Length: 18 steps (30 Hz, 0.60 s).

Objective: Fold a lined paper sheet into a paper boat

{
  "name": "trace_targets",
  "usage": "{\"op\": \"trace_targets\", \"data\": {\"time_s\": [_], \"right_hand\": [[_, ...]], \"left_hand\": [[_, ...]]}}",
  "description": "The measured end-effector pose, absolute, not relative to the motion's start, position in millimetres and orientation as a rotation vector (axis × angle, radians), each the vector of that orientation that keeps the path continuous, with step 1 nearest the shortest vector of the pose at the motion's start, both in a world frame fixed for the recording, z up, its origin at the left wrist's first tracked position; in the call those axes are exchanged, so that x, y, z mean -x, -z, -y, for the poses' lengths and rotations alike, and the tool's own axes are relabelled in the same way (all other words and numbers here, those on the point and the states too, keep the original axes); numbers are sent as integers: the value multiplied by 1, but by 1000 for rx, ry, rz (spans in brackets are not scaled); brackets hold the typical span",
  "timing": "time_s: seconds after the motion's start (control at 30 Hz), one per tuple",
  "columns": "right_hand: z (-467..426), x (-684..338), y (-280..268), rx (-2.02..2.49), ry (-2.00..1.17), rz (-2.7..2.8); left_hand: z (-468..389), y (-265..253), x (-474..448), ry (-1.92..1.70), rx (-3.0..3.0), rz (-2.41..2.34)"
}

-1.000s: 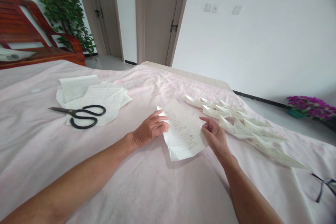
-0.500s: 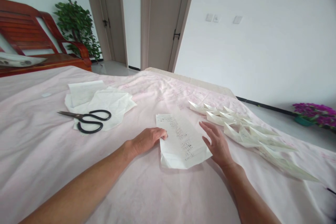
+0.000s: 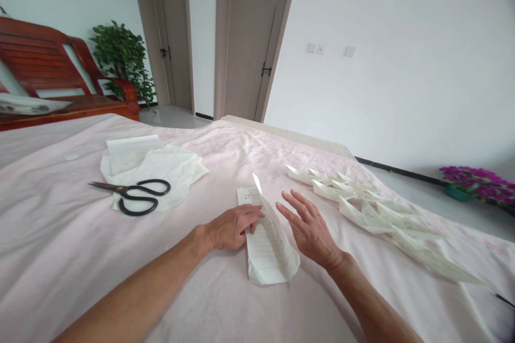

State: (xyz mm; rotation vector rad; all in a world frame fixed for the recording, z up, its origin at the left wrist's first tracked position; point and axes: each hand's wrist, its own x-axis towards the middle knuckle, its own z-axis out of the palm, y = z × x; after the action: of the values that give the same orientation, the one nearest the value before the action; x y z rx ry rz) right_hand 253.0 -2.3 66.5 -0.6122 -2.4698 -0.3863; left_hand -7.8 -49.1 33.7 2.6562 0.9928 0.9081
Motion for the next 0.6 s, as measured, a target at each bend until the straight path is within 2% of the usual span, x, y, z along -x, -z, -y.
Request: {"op": "trace_targets", "data": {"time_s": [0.3, 0.6], "right_hand": [[-1, -247, -99, 408, 312, 2652], [1, -283, -59, 592, 60, 2539]], "left_hand": [[55, -43, 2, -887, -2716, -879], [40, -21, 23, -957, -2592, -1072]]}}
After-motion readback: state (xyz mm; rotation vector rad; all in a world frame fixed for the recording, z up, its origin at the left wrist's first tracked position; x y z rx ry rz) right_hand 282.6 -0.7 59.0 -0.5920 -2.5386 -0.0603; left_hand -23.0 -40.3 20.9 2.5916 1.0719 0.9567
